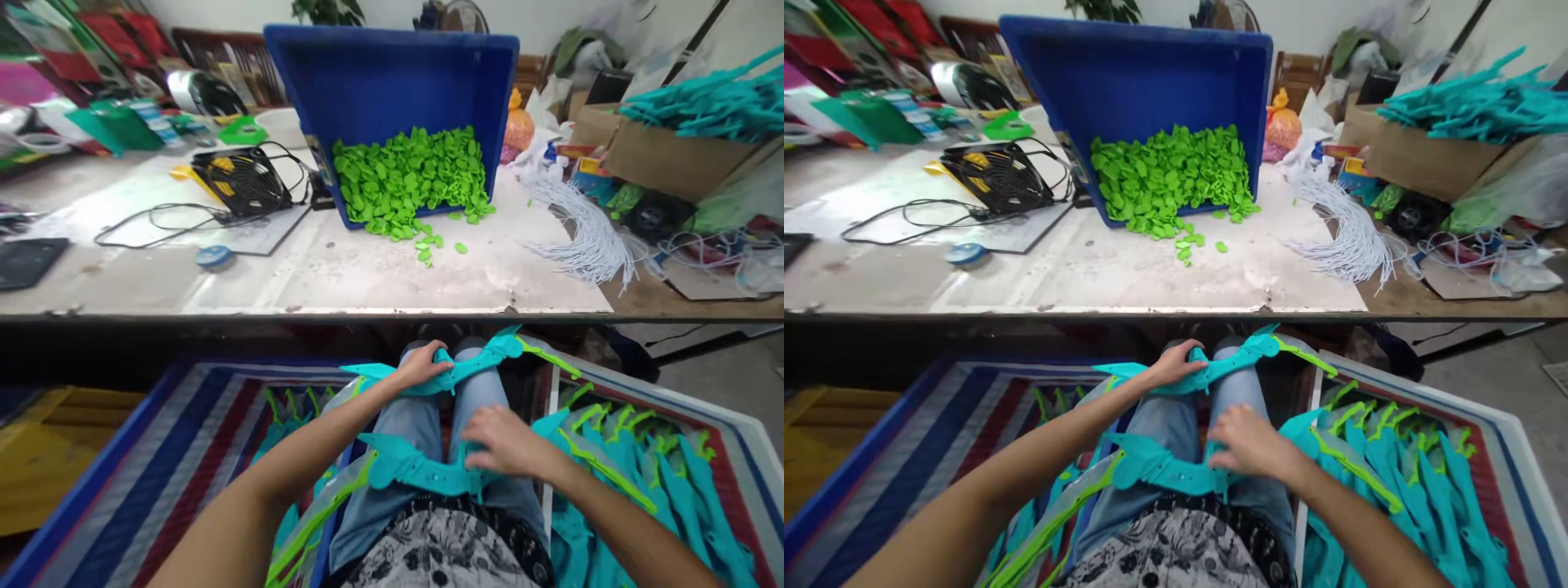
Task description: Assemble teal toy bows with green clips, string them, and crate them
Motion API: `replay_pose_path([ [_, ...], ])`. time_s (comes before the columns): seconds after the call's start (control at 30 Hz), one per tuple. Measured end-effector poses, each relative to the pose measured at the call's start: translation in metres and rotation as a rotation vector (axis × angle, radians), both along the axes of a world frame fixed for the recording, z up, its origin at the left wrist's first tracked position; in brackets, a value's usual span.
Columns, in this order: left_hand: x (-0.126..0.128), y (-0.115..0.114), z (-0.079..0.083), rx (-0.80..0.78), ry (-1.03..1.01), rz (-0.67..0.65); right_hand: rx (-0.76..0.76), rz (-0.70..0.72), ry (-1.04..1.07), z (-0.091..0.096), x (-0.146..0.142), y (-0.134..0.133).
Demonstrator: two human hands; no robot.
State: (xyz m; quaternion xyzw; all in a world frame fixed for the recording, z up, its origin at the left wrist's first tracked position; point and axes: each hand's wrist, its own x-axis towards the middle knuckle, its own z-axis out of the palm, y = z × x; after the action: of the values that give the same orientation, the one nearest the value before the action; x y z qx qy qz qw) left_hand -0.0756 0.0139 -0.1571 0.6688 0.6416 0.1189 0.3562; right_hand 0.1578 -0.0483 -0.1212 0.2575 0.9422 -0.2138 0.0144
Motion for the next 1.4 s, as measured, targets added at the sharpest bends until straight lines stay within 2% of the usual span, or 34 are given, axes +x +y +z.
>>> replay_pose_path([
  [0.03,0.002,0.006,-0.002,-0.016,0.004,-0.015,0.033,-0.054,0.050,0.009,-0.006,0.027],
  [0.17,0.009,0.015,-0.009,-0.062,-0.007,-0.013,0.273,-0.436,0.205,0.039,-0.046,0.158],
  [0.27,0.012,0.018,-0.009,-0.108,-0.108,0.011,0.307,-0.659,0.176,0.048,-0.088,0.244],
  [0.33,0.013,0.021,-0.009,-0.133,-0.201,0.048,0.295,-0.721,0.115,0.046,-0.112,0.282],
  [0.43,0.013,0.026,-0.008,-0.232,-0.313,0.131,0.287,-0.744,0.030,0.040,-0.132,0.309],
  [0.53,0.011,0.029,-0.008,-0.399,-0.428,0.159,0.290,-0.772,0.068,0.039,-0.124,0.298],
  [0.6,0.009,0.030,-0.008,-0.476,-0.516,0.185,0.194,-0.800,0.214,0.040,-0.105,0.266],
  [0.67,0.007,0.031,-0.007,-0.530,-0.588,0.250,-0.081,-0.808,0.416,0.036,-0.081,0.215],
  [0.77,0.007,0.030,-0.005,-0.601,-0.655,0.332,-0.783,-0.764,0.609,0.013,-0.050,0.127],
  [0.8,0.007,0.030,-0.004,-0.621,-0.671,0.342,-0.939,-0.796,0.636,0.002,-0.045,0.103],
  [0.83,0.008,0.030,-0.004,-0.635,-0.684,0.345,-1.051,-0.851,0.666,-0.010,-0.041,0.083],
  [0.9,0.008,0.028,-0.003,-0.645,-0.701,0.342,-1.173,-0.957,0.734,-0.029,-0.042,0.058],
  [0.97,0.008,0.027,-0.003,-0.641,-0.715,0.333,-1.211,-1.008,0.789,-0.040,-0.047,0.050],
  [1.03,0.007,0.025,-0.002,-0.633,-0.732,0.324,-1.215,-1.010,0.781,-0.042,-0.052,0.050],
  [1.13,0.005,0.023,0.001,-0.618,-0.745,0.298,-1.201,-1.002,0.667,-0.037,-0.053,0.055],
  [1.27,0.005,0.020,0.003,-0.526,-0.691,0.193,-1.166,-0.994,0.498,-0.030,-0.053,0.059],
  [1.33,0.007,0.019,0.001,-0.462,-0.649,0.161,-1.108,-0.988,0.408,-0.029,-0.055,0.059],
  [1.4,0.010,0.017,-0.002,-0.407,-0.617,0.153,-0.949,-0.989,0.339,-0.029,-0.056,0.057],
])
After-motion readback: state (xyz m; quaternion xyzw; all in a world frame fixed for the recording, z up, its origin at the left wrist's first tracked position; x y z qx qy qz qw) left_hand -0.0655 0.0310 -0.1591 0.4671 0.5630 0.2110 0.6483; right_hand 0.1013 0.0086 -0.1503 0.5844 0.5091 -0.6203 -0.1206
